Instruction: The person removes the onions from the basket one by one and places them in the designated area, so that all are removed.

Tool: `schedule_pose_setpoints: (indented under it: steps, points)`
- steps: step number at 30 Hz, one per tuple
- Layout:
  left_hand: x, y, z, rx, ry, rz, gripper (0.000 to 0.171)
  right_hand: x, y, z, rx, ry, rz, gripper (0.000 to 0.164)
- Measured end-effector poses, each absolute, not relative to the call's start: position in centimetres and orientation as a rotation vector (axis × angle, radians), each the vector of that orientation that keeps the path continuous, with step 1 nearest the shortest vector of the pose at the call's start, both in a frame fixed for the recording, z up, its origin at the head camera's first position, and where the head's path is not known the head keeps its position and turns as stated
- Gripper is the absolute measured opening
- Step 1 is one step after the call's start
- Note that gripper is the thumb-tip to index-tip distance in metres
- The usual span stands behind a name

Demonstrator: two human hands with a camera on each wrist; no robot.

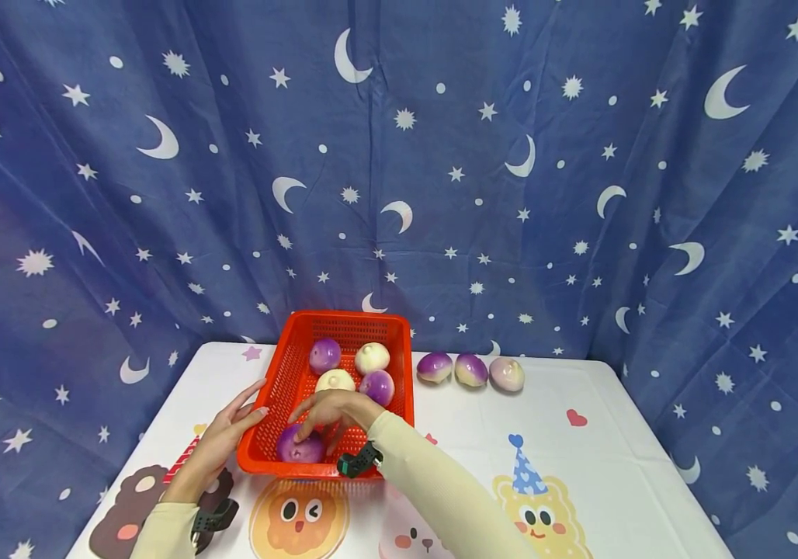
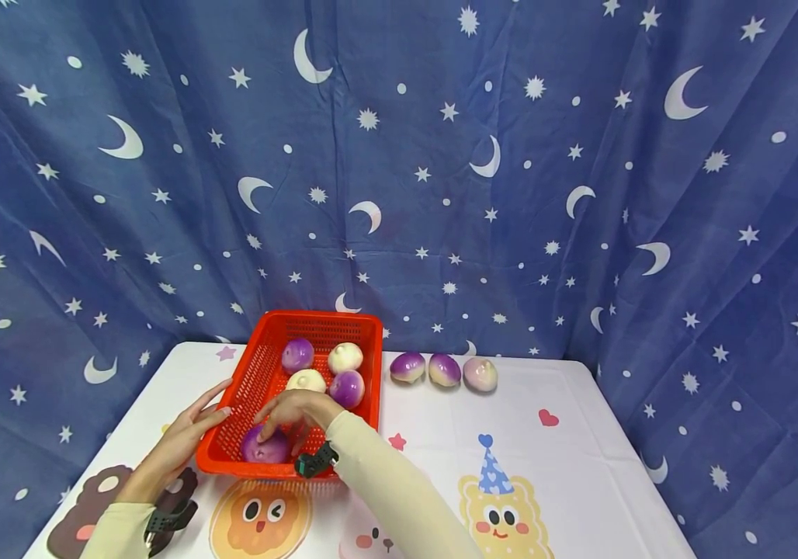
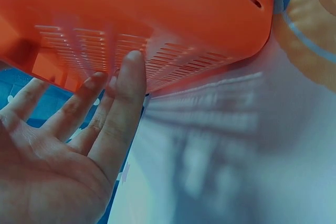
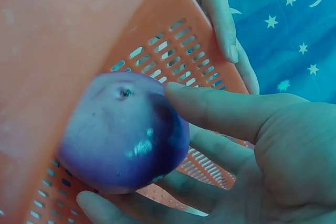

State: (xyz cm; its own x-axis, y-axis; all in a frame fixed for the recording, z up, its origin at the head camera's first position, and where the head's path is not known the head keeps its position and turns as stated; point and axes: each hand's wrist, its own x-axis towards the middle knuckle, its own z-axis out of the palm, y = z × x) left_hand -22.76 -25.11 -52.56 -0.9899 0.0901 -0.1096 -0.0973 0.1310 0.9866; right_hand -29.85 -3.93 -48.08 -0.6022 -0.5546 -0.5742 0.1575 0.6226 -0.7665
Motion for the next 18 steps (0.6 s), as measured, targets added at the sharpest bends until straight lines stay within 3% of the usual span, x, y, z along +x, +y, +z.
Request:
schedule_pose_setpoints:
  steps: [18]
  points:
    - [-22.7, -25.3, -52.7, 0.011, 2.253, 1.979, 0.066, -29.5, -3.1, -46.4, -0.363, 2.01, -1.167, 0.035]
